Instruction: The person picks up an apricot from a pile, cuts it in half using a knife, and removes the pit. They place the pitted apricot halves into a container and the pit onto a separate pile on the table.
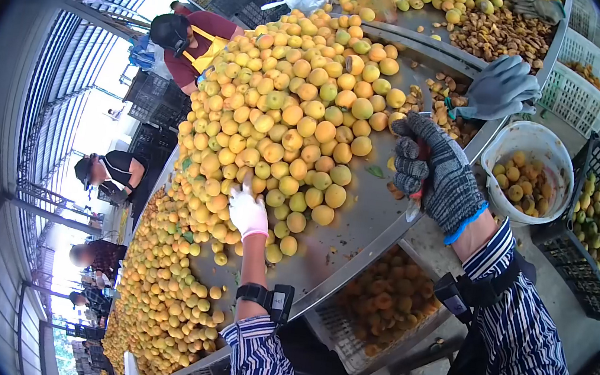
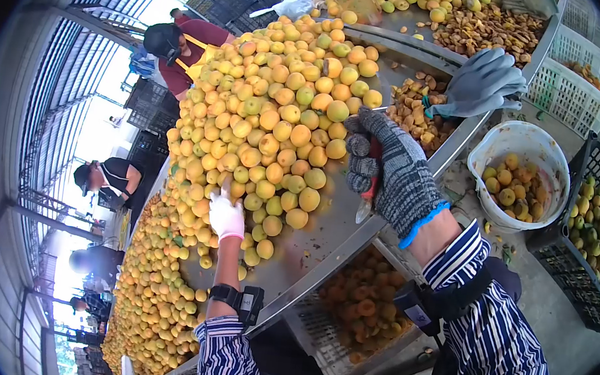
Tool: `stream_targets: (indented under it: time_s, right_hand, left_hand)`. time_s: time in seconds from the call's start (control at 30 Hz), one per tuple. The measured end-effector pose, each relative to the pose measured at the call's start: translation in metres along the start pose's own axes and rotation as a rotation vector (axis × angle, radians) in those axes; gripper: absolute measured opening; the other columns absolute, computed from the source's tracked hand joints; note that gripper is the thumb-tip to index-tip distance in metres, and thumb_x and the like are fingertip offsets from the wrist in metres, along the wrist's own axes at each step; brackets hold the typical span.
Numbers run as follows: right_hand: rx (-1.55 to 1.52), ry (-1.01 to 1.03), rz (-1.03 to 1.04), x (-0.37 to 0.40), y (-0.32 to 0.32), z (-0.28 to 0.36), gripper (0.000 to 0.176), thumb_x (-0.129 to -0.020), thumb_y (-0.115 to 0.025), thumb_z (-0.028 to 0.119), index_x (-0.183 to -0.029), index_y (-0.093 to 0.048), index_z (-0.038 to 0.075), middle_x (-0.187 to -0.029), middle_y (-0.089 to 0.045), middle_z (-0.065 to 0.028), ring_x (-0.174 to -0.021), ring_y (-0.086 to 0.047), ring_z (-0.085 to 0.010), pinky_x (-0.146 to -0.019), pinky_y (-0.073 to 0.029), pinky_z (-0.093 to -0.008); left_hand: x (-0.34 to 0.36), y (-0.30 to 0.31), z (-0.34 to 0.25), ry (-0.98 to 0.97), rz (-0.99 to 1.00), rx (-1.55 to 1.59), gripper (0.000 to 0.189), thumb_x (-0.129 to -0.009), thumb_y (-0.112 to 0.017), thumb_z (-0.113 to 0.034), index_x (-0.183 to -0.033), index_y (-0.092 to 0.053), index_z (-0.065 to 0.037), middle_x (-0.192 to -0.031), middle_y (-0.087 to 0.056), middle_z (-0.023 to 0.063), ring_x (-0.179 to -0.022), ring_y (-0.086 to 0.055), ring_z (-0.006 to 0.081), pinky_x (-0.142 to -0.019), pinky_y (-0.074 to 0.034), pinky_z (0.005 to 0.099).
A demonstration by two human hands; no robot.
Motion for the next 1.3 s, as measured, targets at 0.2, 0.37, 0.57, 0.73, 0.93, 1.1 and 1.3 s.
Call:
stream_targets:
  time_s: [0.2, 0.37, 0.57, 0.73, 0.93, 1.1, 1.3]
  right_hand:
    - [0.044, -0.030, -0.013, 0.001, -0.003, -0.018, 0.022, -0.090, -0.054, 0.029, -0.092, -0.058, 0.007, -0.057, -0.049, 0.0047, -0.038, -0.039, -0.0059, -0.035, -0.032, -0.0227]
    - [0.105, -0.032, -0.013, 0.000, -0.006, -0.033, 0.021, -0.091, -0.054, 0.028, -0.093, -0.057, 0.007, -0.058, -0.050, 0.0036, -0.037, -0.039, -0.0063, -0.034, -0.033, -0.0227]
    - [0.626, -0.192, 0.008, 0.019, -0.019, -0.074, 0.025, -0.085, -0.065, 0.029, -0.096, -0.059, 0.008, -0.058, -0.052, 0.0019, -0.035, -0.041, -0.0062, -0.031, -0.032, -0.0222]
    - [0.912, -0.190, 0.133, 0.027, -0.022, -0.107, 0.036, -0.081, -0.069, 0.040, -0.096, -0.060, 0.009, -0.063, -0.057, 0.0002, -0.039, -0.047, -0.0063, -0.035, -0.035, -0.0196]
    - [0.980, -0.255, 0.165, 0.037, -0.015, -0.130, 0.034, -0.079, -0.071, 0.040, -0.092, -0.063, 0.010, -0.062, -0.056, 0.0026, -0.044, -0.047, -0.0052, -0.039, -0.036, -0.0196]
    - [1.068, -0.191, 0.177, 0.029, -0.007, -0.147, 0.034, -0.079, -0.071, 0.039, -0.091, -0.063, 0.008, -0.061, -0.056, 0.0013, -0.047, -0.048, -0.0056, -0.042, -0.038, -0.0205]
    - [0.901, -0.298, 0.173, 0.036, -0.014, -0.147, 0.026, -0.084, -0.067, 0.032, -0.097, -0.059, 0.011, -0.063, -0.056, 0.0025, -0.043, -0.046, -0.0040, -0.037, -0.034, -0.0175]
  left_hand:
    - [-0.005, -0.020, -0.002, -0.019, -0.002, 0.005, 0.054, -0.077, -0.065, -0.017, -0.128, -0.046, -0.016, -0.114, -0.050, 0.0206, -0.098, -0.055, 0.0354, -0.086, -0.045, 0.0420]
    - [0.005, 0.012, -0.001, -0.053, -0.079, 0.307, 0.051, -0.073, -0.067, -0.009, -0.120, -0.050, -0.012, -0.111, -0.050, 0.0188, -0.099, -0.054, 0.0362, -0.084, -0.046, 0.0428]
    - [0.057, 0.069, -0.018, 0.021, 0.029, 1.424, 0.049, -0.078, -0.058, 0.003, -0.124, -0.044, -0.004, -0.108, -0.054, 0.0109, -0.092, -0.056, 0.0161, -0.074, -0.047, 0.0261]
    - [0.104, 0.123, -0.059, -0.047, 0.153, 1.640, 0.050, -0.077, -0.056, 0.008, -0.125, -0.042, 0.001, -0.115, -0.054, 0.0104, -0.100, -0.056, 0.0181, -0.086, -0.046, 0.0274]
    - [0.130, 0.113, -0.077, -0.009, 0.375, 1.551, 0.057, -0.080, -0.055, 0.005, -0.134, -0.039, -0.001, -0.115, -0.056, 0.0102, -0.100, -0.056, 0.0158, -0.089, -0.045, 0.0270]
    - [0.140, 0.108, -0.084, -0.054, 0.359, 1.560, 0.057, -0.084, -0.057, -0.002, -0.137, -0.036, -0.004, -0.114, -0.055, 0.0086, -0.097, -0.054, 0.0142, -0.086, -0.046, 0.0259]
    - [0.142, 0.083, -0.073, 0.118, 0.608, 2.206, 0.057, -0.092, -0.053, -0.020, -0.141, -0.028, -0.004, -0.131, -0.044, 0.0141, -0.108, -0.050, 0.0212, -0.085, -0.045, 0.0330]
Point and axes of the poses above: each hand's wrist, its own x-axis away from the middle knuckle, its own y-axis out of the back of the hand, z = x × y, the point moved 10 cm from there along -x, towards the middle knuckle
